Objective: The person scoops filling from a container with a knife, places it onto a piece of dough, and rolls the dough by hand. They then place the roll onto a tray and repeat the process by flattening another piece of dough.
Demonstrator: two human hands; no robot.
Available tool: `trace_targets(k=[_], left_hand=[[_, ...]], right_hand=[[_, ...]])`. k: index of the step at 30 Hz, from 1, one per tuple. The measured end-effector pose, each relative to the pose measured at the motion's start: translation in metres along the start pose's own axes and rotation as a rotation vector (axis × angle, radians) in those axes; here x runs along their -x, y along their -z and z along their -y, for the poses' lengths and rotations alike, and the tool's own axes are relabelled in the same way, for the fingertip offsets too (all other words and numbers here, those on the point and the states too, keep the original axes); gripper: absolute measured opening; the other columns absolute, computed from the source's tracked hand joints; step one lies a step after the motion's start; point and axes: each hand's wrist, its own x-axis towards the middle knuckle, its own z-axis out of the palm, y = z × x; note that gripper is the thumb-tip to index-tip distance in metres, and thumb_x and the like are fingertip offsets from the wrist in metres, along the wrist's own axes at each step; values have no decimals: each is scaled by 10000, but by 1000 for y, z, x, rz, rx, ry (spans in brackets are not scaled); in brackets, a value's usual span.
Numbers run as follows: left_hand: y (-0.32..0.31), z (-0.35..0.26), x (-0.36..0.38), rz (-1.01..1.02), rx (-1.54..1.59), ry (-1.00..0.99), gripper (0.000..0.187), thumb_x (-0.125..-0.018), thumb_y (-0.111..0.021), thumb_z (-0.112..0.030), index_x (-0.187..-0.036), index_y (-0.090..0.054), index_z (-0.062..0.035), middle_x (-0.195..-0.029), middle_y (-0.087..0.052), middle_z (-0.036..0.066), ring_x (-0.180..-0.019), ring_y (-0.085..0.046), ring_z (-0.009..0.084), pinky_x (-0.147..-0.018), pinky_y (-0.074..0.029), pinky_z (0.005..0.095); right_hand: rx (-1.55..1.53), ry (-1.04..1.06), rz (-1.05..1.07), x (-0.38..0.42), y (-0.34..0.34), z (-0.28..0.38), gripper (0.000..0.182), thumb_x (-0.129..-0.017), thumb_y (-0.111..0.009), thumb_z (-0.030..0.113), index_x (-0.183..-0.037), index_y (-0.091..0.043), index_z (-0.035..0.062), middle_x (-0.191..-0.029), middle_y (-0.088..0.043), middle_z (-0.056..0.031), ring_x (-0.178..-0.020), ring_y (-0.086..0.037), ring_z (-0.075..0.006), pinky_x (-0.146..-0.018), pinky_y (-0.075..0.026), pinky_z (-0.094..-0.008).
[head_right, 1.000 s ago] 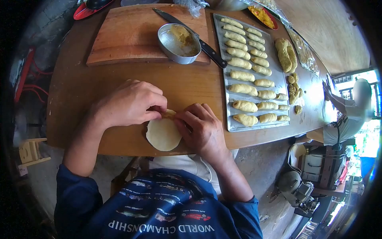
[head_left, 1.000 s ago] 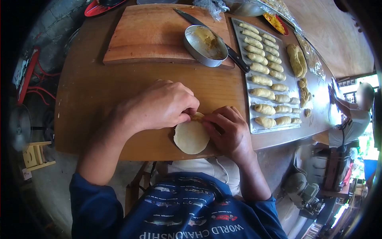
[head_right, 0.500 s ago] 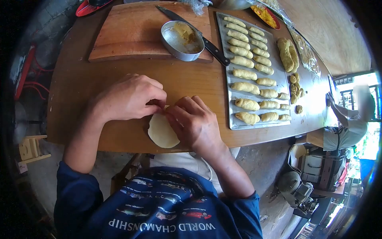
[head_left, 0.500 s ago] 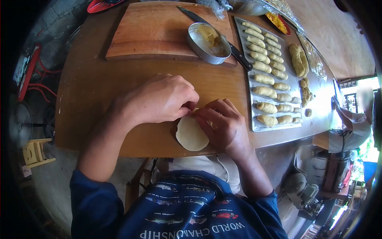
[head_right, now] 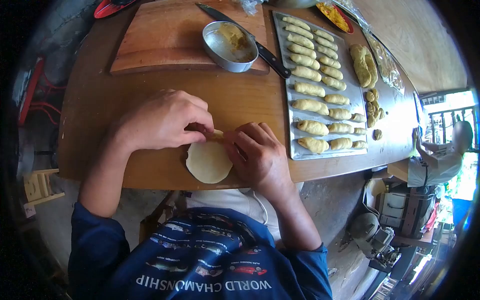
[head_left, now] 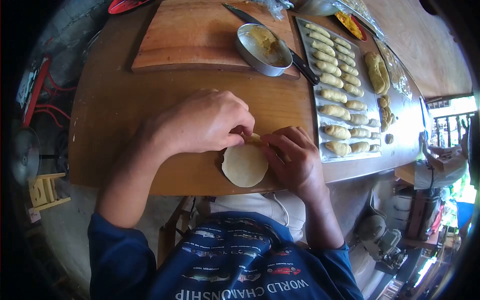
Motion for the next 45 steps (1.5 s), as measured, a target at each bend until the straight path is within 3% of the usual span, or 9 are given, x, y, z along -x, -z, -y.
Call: trace_targets(k=[16,23,37,45], left_hand=[[-2,1,1,-64,-25,-40,133,-963,-853,-178,-986,-828,-50,-946,-788,110,-964,-778,348,-888,-604,490],[3,-2,1,-56,-42,-7,183,-972,-851,-209,-944,-790,-39,-931,-776,119,-928,-773,345,-844,-601,483],[-6,0,0,13,-54,-21,160,-922,-871,-172,-1012,-815,-52,-986,-804,106,-981,-784,340,-898,-609,494],[-3,4,0,16,-80,-12,127,-932,-835,-166,-992,-826,-55,-974,-803,111,-1001,-780,350,-908,-612,502]], right_hand=[[-100,-33,-182,12,-11,-5,185,-935,-887,72,-1116,-847,59,-1052,-777,-92,-946,-752,-315,-836,-629,-439],[-41,92,-151,12,-13,-9,187,-941,-873,54,-1125,-843,62,-1044,-774,-104,-922,-737,-320,-811,-617,-431],[5,99,-125,6,-24,-3,264,-914,-899,121,-1173,-851,105,-1087,-754,-81,-951,-704,-315,-865,-600,-443],[13,171,-137,0,-29,-1,225,-883,-908,105,-1105,-868,105,-1078,-751,-71,-950,-705,-302,-864,-600,-427]])
